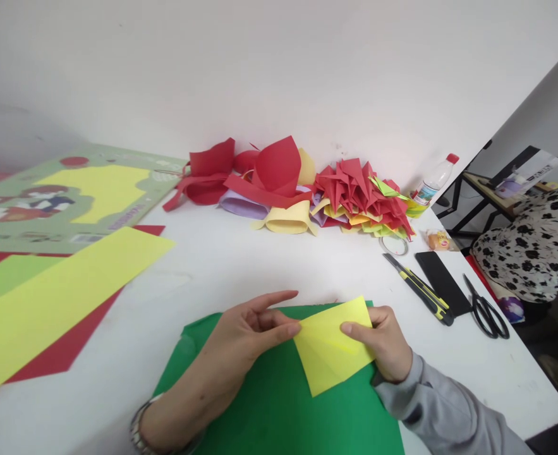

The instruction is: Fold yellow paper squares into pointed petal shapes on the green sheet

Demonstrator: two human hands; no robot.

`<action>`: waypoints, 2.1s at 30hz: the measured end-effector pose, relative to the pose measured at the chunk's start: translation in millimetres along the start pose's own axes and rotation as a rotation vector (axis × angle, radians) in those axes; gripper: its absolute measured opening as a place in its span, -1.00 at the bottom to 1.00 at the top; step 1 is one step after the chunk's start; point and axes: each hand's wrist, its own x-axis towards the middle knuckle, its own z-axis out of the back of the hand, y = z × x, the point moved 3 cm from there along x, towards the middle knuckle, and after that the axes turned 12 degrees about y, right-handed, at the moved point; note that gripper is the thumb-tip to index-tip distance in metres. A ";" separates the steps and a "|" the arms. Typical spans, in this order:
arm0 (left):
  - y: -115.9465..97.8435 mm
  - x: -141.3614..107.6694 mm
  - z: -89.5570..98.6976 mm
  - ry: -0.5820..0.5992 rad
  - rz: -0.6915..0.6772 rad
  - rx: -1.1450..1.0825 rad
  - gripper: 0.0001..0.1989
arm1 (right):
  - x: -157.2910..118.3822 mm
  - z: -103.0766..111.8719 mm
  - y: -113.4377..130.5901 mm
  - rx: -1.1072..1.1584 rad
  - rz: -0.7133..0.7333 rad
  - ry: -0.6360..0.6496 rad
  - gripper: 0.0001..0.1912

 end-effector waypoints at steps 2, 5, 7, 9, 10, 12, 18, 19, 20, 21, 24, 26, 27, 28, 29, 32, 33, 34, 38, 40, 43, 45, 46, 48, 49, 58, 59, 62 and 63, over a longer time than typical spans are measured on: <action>-0.2 -0.9 0.4 -0.010 0.011 -0.030 -0.39 | 0.2 1.1 -0.7 -0.004 -0.002 -0.009 -0.63; 1.7 -1.8 1.6 -0.019 0.020 -0.111 -0.41 | 0.9 3.1 -1.8 -0.018 -0.008 -0.024 -0.62; 2.7 -2.1 1.7 -0.016 0.011 -0.094 -0.41 | 1.2 3.6 -1.7 -0.021 -0.008 -0.028 -0.61; 2.7 -2.2 1.1 -0.019 -0.007 -0.026 -0.41 | 1.1 3.2 -1.0 -0.019 -0.003 -0.025 -0.62; 2.5 -2.2 0.7 -0.022 -0.016 0.004 -0.40 | 0.9 2.8 -0.4 -0.017 0.000 -0.021 -0.62; 1.9 -2.2 -0.1 -0.031 -0.023 0.043 -0.41 | 0.6 1.7 0.4 -0.013 0.000 -0.010 -0.63; -3.7 -3.9 -0.4 -0.039 -0.054 0.101 -0.52 | 1.1 1.1 0.0 -0.013 -0.012 0.011 -0.64; -4.6 -4.5 -0.7 -0.034 -0.059 0.109 -0.53 | 1.1 1.3 -0.3 -0.016 -0.013 0.008 -0.64; -5.2 -4.9 -1.1 -0.026 -0.062 0.113 -0.55 | 1.2 1.5 -0.4 -0.017 -0.015 0.006 -0.64; -5.5 -5.3 -1.5 -0.018 -0.064 0.111 -0.56 | 1.2 1.6 -0.4 -0.016 -0.015 0.004 -0.64; -5.2 -5.5 -1.2 -0.009 -0.069 0.092 -0.60 | 1.3 1.4 0.5 -0.015 -0.015 0.004 -0.64; -5.5 -5.0 0.0 -0.011 -0.076 0.103 -0.62 | 1.4 1.4 1.4 -0.016 -0.015 0.000 -0.63; -6.0 -4.7 0.5 -0.013 -0.081 0.116 -0.63 | 1.4 1.5 1.7 -0.018 -0.015 -0.003 -0.63; -6.5 -4.3 0.5 -0.013 -0.081 0.135 -0.63 | 1.4 1.4 2.0 -0.024 -0.014 0.000 -0.64; -6.9 -4.0 -0.1 -0.011 -0.078 0.153 -0.63 | 1.3 0.9 2.1 -0.032 -0.011 0.007 -0.64; -5.5 -3.8 -6.6 0.015 -0.060 0.180 -0.60 | 0.4 -3.3 1.5 -0.072 0.012 0.072 -0.68; -3.9 -4.1 -9.9 0.024 -0.060 0.183 -0.58 | -0.1 -5.7 1.0 -0.086 0.023 0.102 -0.69; -1.9 -4.6 -13.3 0.034 -0.064 0.187 -0.57 | -0.7 -8.3 0.4 -0.100 0.033 0.130 -0.70; 8.6 -7.6 -23.1 0.043 -0.068 0.212 -0.65 | -3.2 -17.2 -1.5 -0.155 0.064 0.186 -0.73; 12.3 -8.7 -25.5 0.055 -0.066 0.232 -0.67 | -4.1 -19.6 -2.1 -0.158 0.067 0.187 -0.73; 13.3 -10.2 -27.5 0.077 -0.080 0.238 -0.69 | -4.7 -21.4 -3.2 -0.153 0.057 0.187 -0.71; 12.2 -11.4 -27.9 0.089 -0.073 0.232 -0.68 | -4.6 -21.1 -3.7 -0.149 0.042 0.178 -0.71; 11.3 -11.9 -27.6 0.088 -0.064 0.232 -0.67 | -4.3 -20.3 -3.6 -0.145 0.038 0.164 -0.72; 9.0 -12.4 -25.8 0.068 -0.052 0.246 -0.63 | -3.5 -17.6 -2.2 -0.132 0.045 0.125 -0.73; 7.7 -12.5 -24.5 0.050 -0.053 0.257 -0.62 | -2.9 -16.0 -1.1 -0.125 0.053 0.104 -0.74; 5.0 -10.1 -20.7 0.037 -0.047 0.277 -0.63 | 1.1 -9.7 -0.9 -0.108 0.033 0.056 -0.69; 5.4 -10.2 -21.1 0.043 -0.049 0.276 -0.63 | 1.1 -10.2 -1.0 -0.125 0.045 0.064 -0.68; 7.4 -10.7 -23.5 0.061 -0.047 0.272 -0.62 | 0.2 -12.5 -1.3 -0.197 0.058 0.097 -0.66; 8.2 -10.8 -24.4 0.062 -0.044 0.271 -0.62 | -0.2 -13.3 -1.4 -0.219 0.056 0.106 -0.65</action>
